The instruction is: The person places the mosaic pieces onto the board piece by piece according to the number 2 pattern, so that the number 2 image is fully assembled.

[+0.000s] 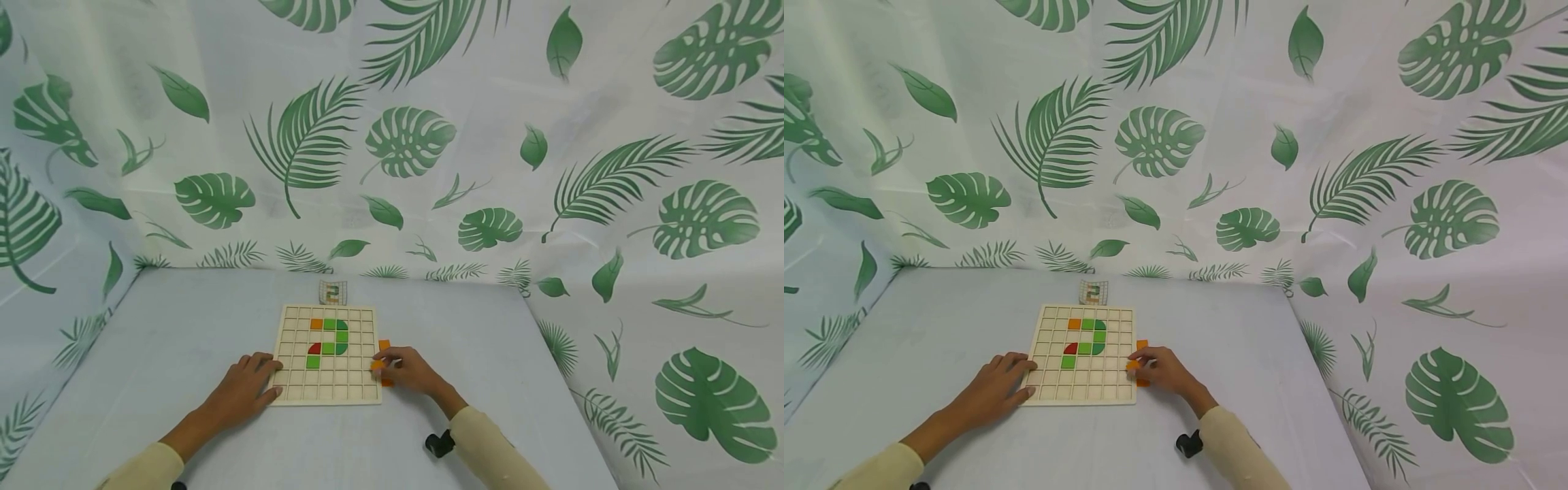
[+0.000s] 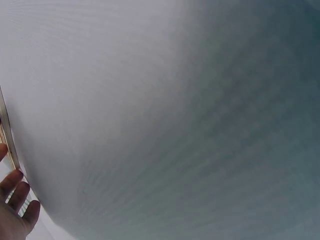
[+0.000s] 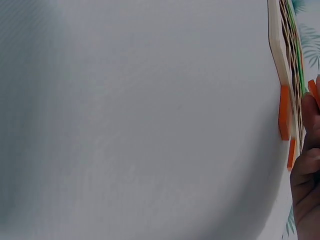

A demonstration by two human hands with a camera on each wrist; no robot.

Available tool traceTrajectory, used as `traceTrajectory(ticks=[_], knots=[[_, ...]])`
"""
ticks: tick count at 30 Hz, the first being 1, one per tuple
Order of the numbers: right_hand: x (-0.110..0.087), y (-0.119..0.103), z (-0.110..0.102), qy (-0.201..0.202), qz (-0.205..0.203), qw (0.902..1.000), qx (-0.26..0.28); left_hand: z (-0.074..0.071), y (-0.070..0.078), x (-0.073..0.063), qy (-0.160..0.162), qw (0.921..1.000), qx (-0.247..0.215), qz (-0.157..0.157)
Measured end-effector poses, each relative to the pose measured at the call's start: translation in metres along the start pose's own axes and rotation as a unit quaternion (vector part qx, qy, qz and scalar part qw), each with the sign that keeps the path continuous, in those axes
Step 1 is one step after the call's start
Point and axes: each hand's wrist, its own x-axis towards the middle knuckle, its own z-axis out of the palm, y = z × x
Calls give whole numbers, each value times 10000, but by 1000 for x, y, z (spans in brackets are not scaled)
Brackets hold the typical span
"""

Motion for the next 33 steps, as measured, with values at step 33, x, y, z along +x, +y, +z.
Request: traceTrajectory(ticks=[33], knots=[[33, -43, 47, 74, -453, 9987, 234, -3, 2, 0, -88, 9998, -123, -124]])
